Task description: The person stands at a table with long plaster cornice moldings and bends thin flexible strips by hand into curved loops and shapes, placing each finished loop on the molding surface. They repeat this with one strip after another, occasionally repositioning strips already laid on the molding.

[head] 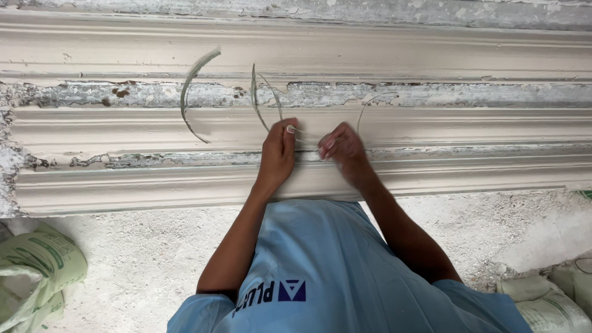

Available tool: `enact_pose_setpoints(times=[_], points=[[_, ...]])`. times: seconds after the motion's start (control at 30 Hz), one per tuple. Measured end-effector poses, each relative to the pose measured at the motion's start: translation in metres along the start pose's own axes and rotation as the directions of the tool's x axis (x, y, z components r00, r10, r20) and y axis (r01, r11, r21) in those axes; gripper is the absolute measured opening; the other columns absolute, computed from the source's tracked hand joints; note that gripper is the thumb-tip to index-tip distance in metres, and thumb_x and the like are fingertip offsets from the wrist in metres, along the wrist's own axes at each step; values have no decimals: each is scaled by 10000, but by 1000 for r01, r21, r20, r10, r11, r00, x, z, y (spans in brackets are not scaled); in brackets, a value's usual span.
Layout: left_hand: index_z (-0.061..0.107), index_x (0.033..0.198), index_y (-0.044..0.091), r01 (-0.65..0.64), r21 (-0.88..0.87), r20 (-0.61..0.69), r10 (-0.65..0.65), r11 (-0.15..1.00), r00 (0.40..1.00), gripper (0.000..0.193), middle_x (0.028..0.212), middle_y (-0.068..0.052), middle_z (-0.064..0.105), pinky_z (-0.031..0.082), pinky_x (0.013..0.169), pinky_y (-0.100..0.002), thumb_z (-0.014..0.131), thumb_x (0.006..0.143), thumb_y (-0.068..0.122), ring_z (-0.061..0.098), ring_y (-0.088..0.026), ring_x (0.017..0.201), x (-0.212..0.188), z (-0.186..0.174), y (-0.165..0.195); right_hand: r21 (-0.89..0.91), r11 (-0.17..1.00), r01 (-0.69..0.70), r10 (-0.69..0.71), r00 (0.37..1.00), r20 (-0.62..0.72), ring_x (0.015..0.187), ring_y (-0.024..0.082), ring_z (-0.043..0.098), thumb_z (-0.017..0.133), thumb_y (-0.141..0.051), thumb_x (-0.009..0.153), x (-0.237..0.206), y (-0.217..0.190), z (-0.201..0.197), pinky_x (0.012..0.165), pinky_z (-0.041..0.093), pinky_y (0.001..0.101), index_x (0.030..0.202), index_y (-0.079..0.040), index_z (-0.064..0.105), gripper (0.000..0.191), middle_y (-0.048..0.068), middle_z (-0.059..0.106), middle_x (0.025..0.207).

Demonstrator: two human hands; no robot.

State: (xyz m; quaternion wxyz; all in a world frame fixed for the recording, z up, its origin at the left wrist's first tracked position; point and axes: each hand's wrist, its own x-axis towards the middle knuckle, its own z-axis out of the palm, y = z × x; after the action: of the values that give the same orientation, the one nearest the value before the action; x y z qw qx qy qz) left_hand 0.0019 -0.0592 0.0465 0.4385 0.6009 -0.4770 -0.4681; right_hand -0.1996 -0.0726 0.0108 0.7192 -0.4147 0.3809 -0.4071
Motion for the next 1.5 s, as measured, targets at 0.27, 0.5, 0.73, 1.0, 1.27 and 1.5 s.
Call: enact_pose_setpoints(times=[0.27,0.5,0.73,1.0,1.27,1.5], points=[[694,1127,30,37,-443,611,271,896,743,186,1128,-48,682,501,1015,-296,564,1100,161,635,-131,1113,-60,-34,111,259,954,-152,133,987,88,769,109,573,689,8,931,-42,-69,2,643,461,276,1052,-108,498,254,41,609,913],[662,902,16,-1,-151,257,40,989,965,135,958,-67,641,474,716,-267,746,974,92,554,-95,792,-24,-4,7,347,935,71,-86,996,27,880,135,615,650,-87,1049,-15,-2,3,823,523,304,1070,-93,500,152,31,607,933],[596,1127,9,303,-297,22,-310,906,950,198,889,-125,619,459,686,-299,688,1021,148,536,-120,771,2,6,-15,-64,998,-17,18,1000,24,816,107,621,639,-144,1033,-29,11,11,714,518,274,1023,-133,472,167,39,653,913],[706,1153,12,274,-387,634,38,880,772,345,1110,-21,738,498,993,-212,485,1094,270,654,-56,1083,-31,-35,44,337,922,-191,203,979,-3,903,127,606,637,-126,1017,-19,-3,-8,840,515,275,1035,-102,522,118,51,632,954],[635,942,18,80,-152,380,-17,985,925,137,842,-23,633,438,650,-261,692,1012,122,498,-71,725,-14,-8,3,443,896,18,1,999,-43,799,119,564,645,-156,1063,-4,12,10,757,508,282,1052,-113,514,138,23,599,901],[536,1022,36,-110,-91,-172,93,990,981,116,785,-22,530,469,648,-248,625,962,-8,484,-82,682,15,24,-50,-240,971,12,2,998,55,883,129,646,602,-108,1054,-30,19,16,729,563,280,1038,-100,474,130,53,652,978]])
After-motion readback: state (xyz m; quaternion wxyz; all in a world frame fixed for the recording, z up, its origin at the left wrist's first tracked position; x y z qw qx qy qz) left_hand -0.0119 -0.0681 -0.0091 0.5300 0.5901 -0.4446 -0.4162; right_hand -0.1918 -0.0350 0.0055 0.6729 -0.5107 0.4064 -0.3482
